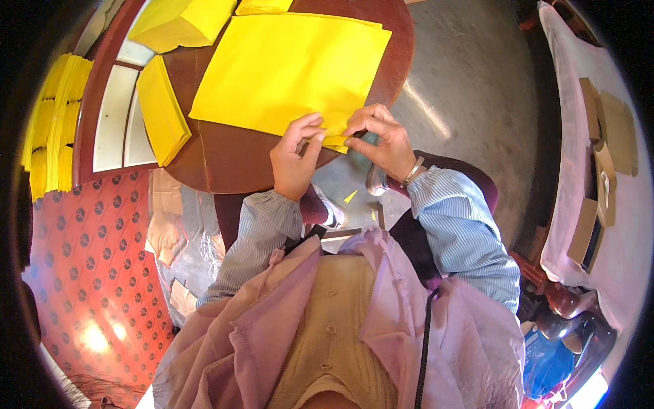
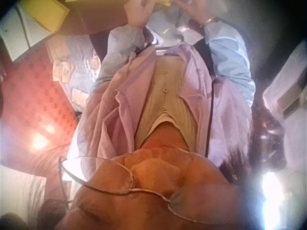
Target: The person folds yellow paper sheets by hand, aligning edges and pressing creases to form uniform folded pieces. The person stacks the folded sheets on the table as they complete each one.
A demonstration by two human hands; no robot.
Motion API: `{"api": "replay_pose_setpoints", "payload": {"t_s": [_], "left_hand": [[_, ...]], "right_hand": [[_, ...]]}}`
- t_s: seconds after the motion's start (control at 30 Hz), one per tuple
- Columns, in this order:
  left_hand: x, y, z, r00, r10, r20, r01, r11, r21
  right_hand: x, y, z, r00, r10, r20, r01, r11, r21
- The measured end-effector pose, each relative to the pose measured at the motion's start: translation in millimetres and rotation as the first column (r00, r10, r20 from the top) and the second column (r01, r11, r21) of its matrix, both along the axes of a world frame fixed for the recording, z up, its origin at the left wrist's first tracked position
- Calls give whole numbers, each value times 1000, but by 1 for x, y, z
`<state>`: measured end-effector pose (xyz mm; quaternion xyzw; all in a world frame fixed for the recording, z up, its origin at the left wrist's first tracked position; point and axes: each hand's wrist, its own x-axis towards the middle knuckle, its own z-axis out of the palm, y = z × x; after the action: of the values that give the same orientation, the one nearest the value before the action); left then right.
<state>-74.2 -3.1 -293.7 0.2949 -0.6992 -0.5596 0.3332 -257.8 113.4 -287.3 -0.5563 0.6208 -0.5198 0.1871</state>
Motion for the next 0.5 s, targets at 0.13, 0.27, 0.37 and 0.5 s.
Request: {"api": "replay_pose_setpoints", "payload": {"t_s": [0.13,0.27,0.37,0.5], "left_hand": [[1,0,-1,1000,-12,-10,12,999,-40],[0,-5,-1,998,-36,-56,37,999,10],[2,-7,-1,999,-46,-26,45,999,-14],[2,-8,0,998,-64,-15,63,998,-16]], "right_hand": [[3,3,1,1000,-15,-5,15,999,31],[-2,2,3,999,37,-32,-35,998,55],[-5,1,3,997,76,2,-76,995,60],[-7,-1,2,998,57,-24,-55,996,65]]}}
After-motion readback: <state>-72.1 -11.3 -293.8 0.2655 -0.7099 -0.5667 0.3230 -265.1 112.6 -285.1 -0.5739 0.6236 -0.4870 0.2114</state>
